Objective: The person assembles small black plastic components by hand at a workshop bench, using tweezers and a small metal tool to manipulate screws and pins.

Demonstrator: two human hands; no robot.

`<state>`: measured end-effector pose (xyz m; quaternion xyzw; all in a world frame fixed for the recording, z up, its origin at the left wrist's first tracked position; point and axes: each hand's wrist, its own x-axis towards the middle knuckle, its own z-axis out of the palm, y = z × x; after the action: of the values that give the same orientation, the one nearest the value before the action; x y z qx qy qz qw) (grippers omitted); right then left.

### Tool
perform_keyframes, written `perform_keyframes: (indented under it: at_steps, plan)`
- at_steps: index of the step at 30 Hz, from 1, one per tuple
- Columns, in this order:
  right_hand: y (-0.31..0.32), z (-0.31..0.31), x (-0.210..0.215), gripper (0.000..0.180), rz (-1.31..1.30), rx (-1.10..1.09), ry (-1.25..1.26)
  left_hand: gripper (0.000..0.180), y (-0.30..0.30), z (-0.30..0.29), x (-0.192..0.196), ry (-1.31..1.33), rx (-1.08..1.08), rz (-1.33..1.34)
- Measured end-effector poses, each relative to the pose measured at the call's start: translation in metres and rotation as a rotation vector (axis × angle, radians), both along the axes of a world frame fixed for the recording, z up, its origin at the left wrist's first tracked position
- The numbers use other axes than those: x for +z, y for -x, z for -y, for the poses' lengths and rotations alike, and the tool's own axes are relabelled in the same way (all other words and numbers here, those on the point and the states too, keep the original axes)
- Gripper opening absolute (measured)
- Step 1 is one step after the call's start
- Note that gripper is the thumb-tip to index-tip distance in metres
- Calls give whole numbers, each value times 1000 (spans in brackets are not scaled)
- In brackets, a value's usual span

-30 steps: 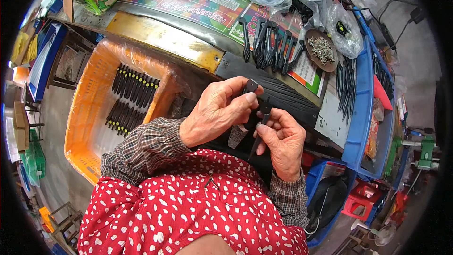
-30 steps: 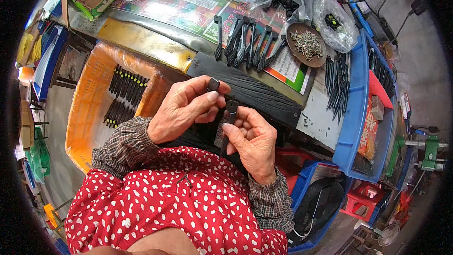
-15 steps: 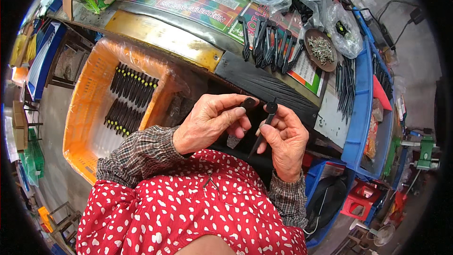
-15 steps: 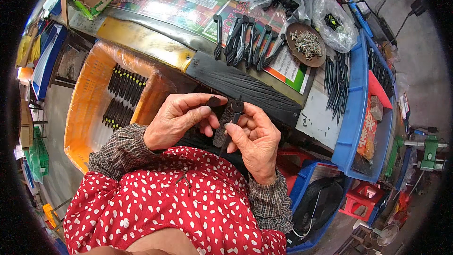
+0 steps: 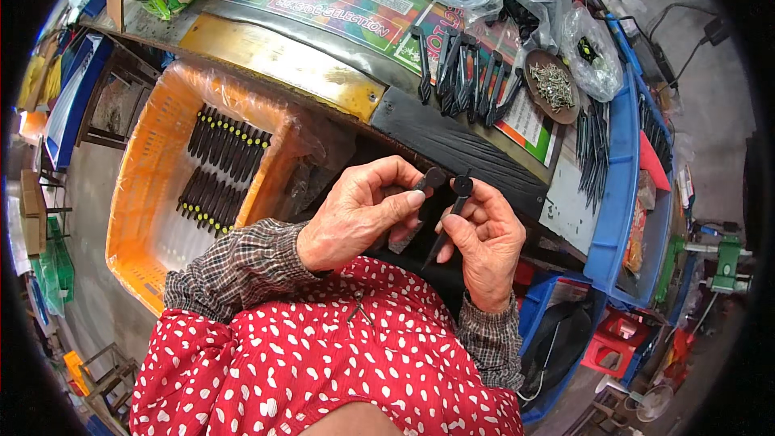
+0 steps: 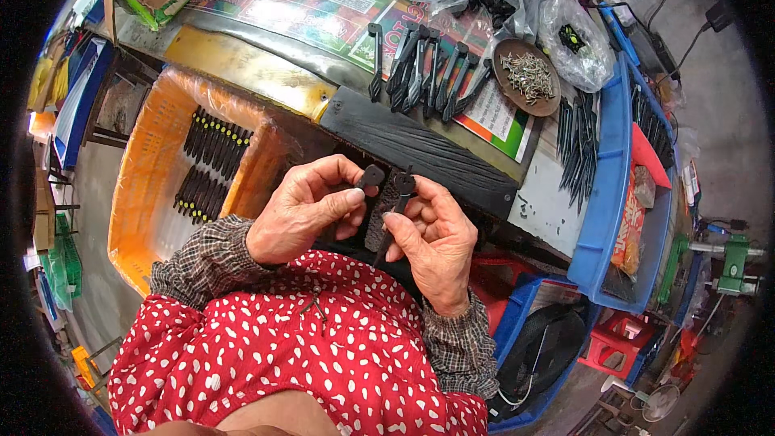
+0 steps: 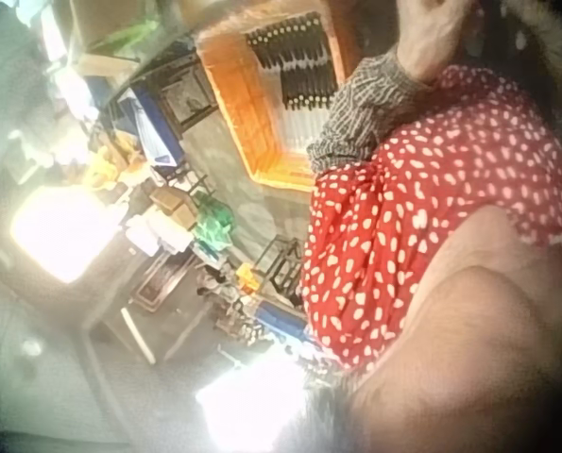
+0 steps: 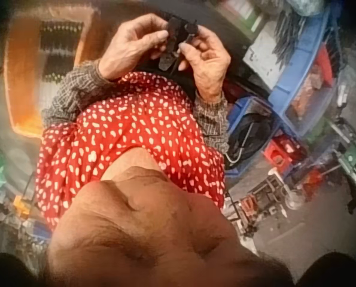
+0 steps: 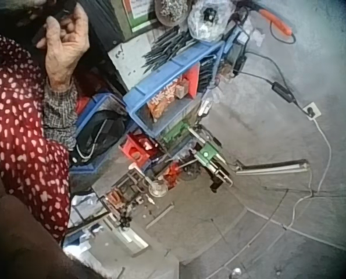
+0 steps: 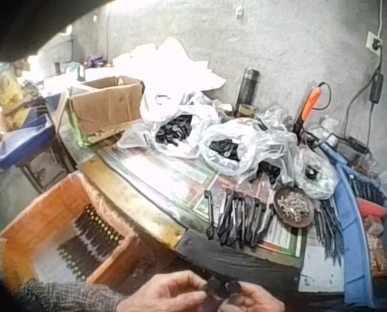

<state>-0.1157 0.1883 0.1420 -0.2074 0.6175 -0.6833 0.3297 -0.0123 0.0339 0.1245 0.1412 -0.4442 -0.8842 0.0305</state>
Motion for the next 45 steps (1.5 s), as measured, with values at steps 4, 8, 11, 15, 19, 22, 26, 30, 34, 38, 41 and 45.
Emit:
perform_keyframes:
  at_steps: [4, 8, 11, 15, 19, 22, 26, 30, 34, 38, 41, 45]
  plan:
    - [-1, 0, -1, 41, -10, 13, 0, 16, 1, -3, 1, 167, 57, -26]
    - [-3, 1, 0, 42, -67, 24, -22, 16, 3, -5, 1, 204, 73, -33]
    - [-4, 1, -1, 42, -75, 23, -21, 16, 7, -7, 1, 262, 123, -43]
    - [-5, -1, -2, 43, -77, 31, -19, 16, 9, -9, 0, 267, 115, -18]
    - [-6, 0, -4, 43, -82, 35, -4, 17, 9, -11, 3, 238, 119, -25]
    - [-7, 0, -4, 43, -88, 26, -11, 17, 8, -9, 9, 222, 96, 7]
    - [-9, 1, -5, 44, -151, 4, -16, 17, 8, -9, 9, 263, 91, 12]
    - [-9, 1, -7, 45, -145, 13, -10, 16, 9, -10, 12, 260, 108, 21]
    - [-11, 2, -9, 47, -169, -12, 6, 14, 10, -11, 7, 218, 91, 9]
    - [-14, 2, -12, 48, -172, -18, 24, 12, 10, -7, 3, 233, 49, -11]
    - [-13, 2, -14, 48, -199, 15, 40, 11, 10, -8, 0, 212, 52, -11]
    - [-11, 4, -9, 45, -181, 17, 31, 11, 10, -6, -1, 211, 39, -7]
